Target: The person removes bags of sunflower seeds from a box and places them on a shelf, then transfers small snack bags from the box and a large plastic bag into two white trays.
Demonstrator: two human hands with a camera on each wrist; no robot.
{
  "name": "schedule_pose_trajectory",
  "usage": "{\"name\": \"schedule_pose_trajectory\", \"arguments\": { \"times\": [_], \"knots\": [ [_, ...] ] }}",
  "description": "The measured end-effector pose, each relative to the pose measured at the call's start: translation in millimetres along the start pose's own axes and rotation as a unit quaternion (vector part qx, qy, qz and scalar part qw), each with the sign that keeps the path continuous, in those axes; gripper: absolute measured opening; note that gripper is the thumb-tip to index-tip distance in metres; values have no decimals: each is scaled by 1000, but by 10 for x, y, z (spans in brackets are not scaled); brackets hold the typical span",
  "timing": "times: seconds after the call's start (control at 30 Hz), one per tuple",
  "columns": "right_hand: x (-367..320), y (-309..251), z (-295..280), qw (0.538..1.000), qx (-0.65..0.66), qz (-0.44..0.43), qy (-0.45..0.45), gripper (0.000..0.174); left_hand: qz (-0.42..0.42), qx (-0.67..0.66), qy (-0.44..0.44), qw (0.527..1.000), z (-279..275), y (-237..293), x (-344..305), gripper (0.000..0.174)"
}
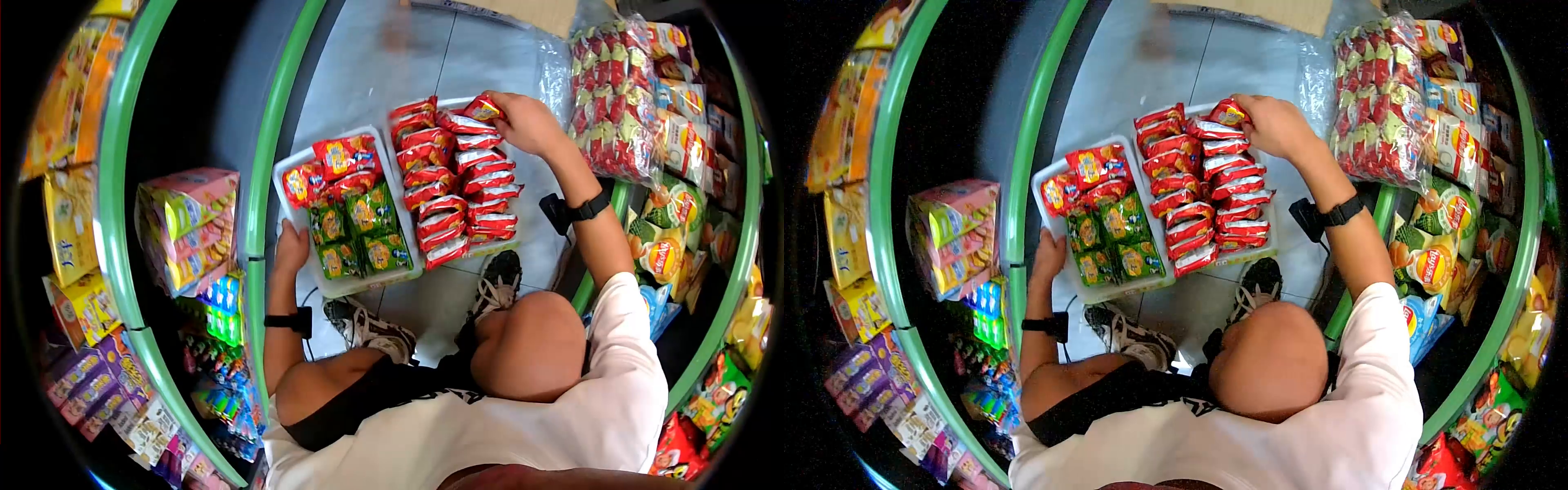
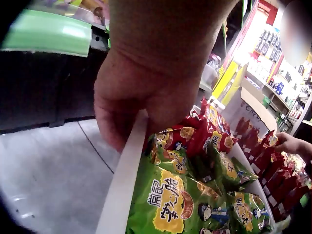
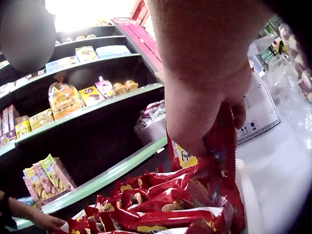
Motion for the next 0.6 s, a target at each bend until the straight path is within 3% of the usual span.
{"name": "schedule_pose_trajectory", "arguments": {
  "times": [0.13, 0.2, 0.27, 0.33, 0.4, 0.43, 0.47, 0.53, 0.6],
  "knots": [
    [169, -120, -41, 994, -105, -1, -16, 32, -13, -7, -14, 1000, 13, 59, 6, 38],
    [284, -158, 15, 995, -96, -16, -2, 30, -19, 2, -11, 1000, 27, 25, 9, 36],
    [346, -203, 206, 992, -100, -58, -58, 30, -19, -14, -10, 1000, -18, 129, -38, 36],
    [342, -114, 240, 987, -122, -35, -98, 40, -14, -26, -13, 999, -5, 115, -39, 36],
    [370, 16, 236, 997, -14, -37, -59, 53, -14, -40, -13, 999, 11, 101, -36, 34],
    [334, -184, 18, 992, -94, -70, -51, 62, -21, -47, -13, 999, 31, 39, -17, 37],
    [356, -238, 57, 991, -99, -73, -58, 62, -28, -53, -14, 998, 39, 37, -29, 40],
    [346, -286, 170, 990, 23, -75, -118, 65, -31, -64, -15, 997, 57, 23, -34, 35],
    [385, -286, 210, 990, 5, -112, -89, 68, 13, -68, 3, 998, 60, 17, -39, 32]
  ]
}}
Point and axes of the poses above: each hand's wrist, its own x-axis towards the middle knuckle, its own z-axis out of the palm, y = z × x, the point moved 4 cm from there along x, towards the middle knuckle, and after that the axes turned 10 degrees about -x, right-handed, at the moved point
